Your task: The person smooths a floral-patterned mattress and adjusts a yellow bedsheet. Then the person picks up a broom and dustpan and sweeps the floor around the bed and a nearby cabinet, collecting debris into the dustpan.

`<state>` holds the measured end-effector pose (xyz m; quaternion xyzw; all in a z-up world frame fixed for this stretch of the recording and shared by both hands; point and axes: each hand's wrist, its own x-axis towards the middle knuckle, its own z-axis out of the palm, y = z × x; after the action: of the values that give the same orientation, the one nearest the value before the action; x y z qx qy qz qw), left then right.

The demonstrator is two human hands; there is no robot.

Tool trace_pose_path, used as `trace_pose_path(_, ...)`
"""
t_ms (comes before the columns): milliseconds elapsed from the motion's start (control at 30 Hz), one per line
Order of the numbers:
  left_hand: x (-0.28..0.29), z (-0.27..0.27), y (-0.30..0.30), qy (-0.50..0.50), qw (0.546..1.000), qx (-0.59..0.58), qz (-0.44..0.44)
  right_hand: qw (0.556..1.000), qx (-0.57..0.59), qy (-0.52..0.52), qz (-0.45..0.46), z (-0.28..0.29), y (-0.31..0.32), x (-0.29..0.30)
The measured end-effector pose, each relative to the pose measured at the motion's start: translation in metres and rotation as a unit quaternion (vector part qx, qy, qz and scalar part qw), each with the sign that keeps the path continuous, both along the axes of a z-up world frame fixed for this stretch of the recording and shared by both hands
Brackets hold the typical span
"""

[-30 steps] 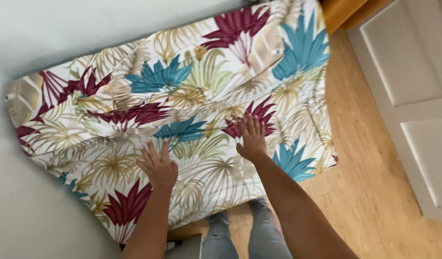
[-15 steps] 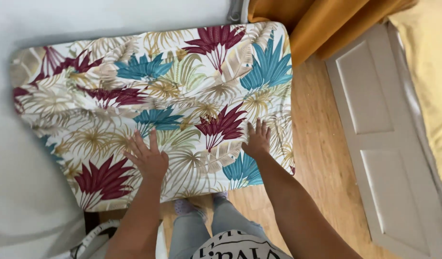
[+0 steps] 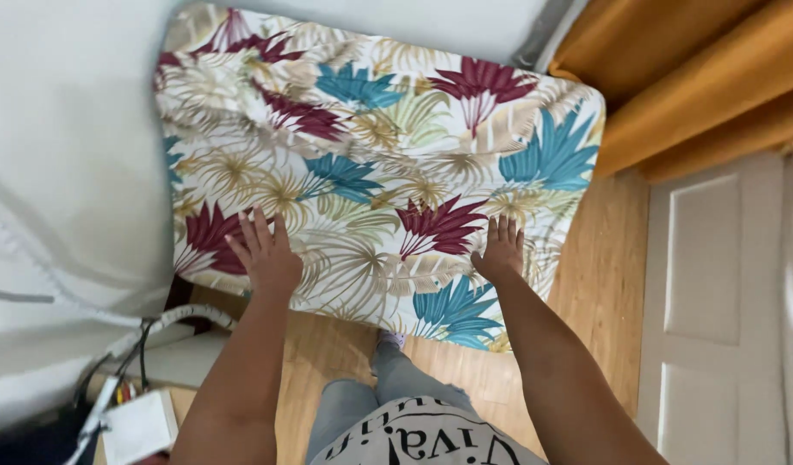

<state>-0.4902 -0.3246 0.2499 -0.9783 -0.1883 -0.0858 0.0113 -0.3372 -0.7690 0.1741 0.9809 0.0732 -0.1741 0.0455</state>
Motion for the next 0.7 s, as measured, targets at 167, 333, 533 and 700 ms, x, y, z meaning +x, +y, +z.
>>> trace_pose_path(167, -0.056, 0.007, -0.001, -0.003, 0.999, -0.011, 0.032, 0.997, 0.05, -0.009, 0.056, 0.023, 0.037, -0.019)
trace_pose_path(333, -0.118, 0.003, -0.011, -0.003, 0.998, -0.017, 0.054, 0.99, 0.062, -0.021, 0.124, 0.037, 0.075, -0.059)
trace_pose_path(533, -0.208, -0.006, -0.046, 0.02, 0.99, -0.071, 0.119, 0.963, 0.066, -0.045, 0.256, 0.043, 0.114, -0.128)
trace_pose_path(700, -0.269, -0.022, -0.062, 0.091, 0.977, 0.025, 0.19, 0.923, 0.14, -0.058, 0.355, 0.041, 0.146, -0.178)
